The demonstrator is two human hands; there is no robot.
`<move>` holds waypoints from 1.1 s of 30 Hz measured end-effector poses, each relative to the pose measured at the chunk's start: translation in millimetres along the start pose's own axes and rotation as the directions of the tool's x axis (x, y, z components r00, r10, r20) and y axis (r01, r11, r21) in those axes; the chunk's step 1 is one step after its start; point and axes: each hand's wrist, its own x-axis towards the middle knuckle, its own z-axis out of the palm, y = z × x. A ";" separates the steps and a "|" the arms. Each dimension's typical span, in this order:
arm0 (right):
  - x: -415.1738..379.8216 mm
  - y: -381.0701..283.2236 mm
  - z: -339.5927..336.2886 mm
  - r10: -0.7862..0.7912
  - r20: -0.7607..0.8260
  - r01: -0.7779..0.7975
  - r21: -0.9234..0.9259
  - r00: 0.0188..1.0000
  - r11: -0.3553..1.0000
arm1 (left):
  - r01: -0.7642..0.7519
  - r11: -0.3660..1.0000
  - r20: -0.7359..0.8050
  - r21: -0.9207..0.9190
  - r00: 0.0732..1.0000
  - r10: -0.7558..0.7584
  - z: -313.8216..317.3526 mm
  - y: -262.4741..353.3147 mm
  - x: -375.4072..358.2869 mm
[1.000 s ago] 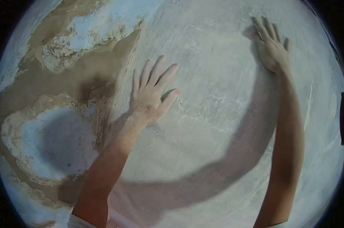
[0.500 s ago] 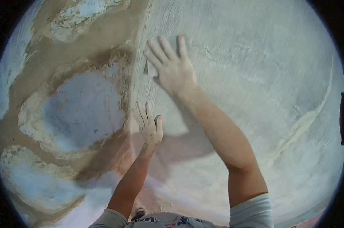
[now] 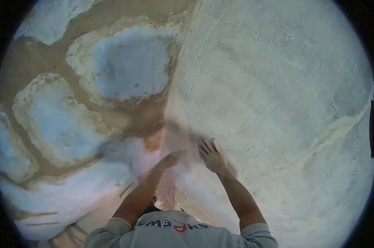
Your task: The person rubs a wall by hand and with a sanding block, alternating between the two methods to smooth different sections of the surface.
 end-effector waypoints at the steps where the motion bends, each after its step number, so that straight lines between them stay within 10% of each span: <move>1: -20.1 -13.0 -0.5 0.018 0.034 -0.022 0.123 0.999 0.992 | -0.006 0.998 0.022 -0.060 1.000 0.007 23.7 -9.8 -3.7; 6: -87.4 -49.7 -43.4 0.294 -0.047 -0.191 0.660 0.955 0.727 | 0.145 0.963 0.241 -0.227 0.966 -0.089 120.3 33.1 -52.0; 10: -112.6 -85.3 -54.8 0.695 0.264 -0.376 0.927 0.669 0.010 | 0.320 0.912 0.378 -0.256 0.902 -0.210 184.6 81.8 -87.5; 14: -137.3 -136.5 -14.4 0.504 0.775 0.152 0.485 0.381 -0.861 | 0.248 0.805 0.273 -0.539 0.955 -0.111 214.4 105.2 -100.4; 19: -153.4 -132.5 -73.5 0.322 0.748 0.336 0.141 0.580 -0.931 | 0.142 0.494 0.020 -0.858 0.970 -0.243 248.5 92.9 -77.1; 22: -144.7 -130.7 -73.4 0.319 0.730 0.321 0.143 0.605 -0.936 | -0.099 0.552 -0.323 -0.828 0.889 -0.325 255.3 93.3 -69.4; 25: -131.8 -128.9 -61.5 0.288 0.707 0.147 0.255 0.646 -0.956 | 0.057 0.606 -0.353 -0.793 0.767 -0.535 179.4 172.4 -81.5; 28: -115.9 -105.1 -68.2 0.365 0.604 0.087 0.439 0.709 -0.894 | 0.072 0.719 -0.531 -0.691 0.625 -0.572 149.9 128.1 -63.8; 30: -105.9 -78.6 -72.4 0.506 0.519 0.080 0.640 0.689 -0.765 | -0.032 0.988 -0.855 -0.149 0.507 -0.113 124.8 58.3 -27.4; 32: -95.8 -38.8 -76.7 0.733 0.230 0.088 0.926 0.640 -0.367 | 0.009 0.870 -0.838 0.493 0.271 0.473 64.9 15.9 16.2; 33: -85.0 -20.4 -94.6 0.825 0.110 0.131 0.967 0.555 -0.218 | -0.081 0.845 -0.823 0.528 0.197 0.533 20.4 49.4 26.4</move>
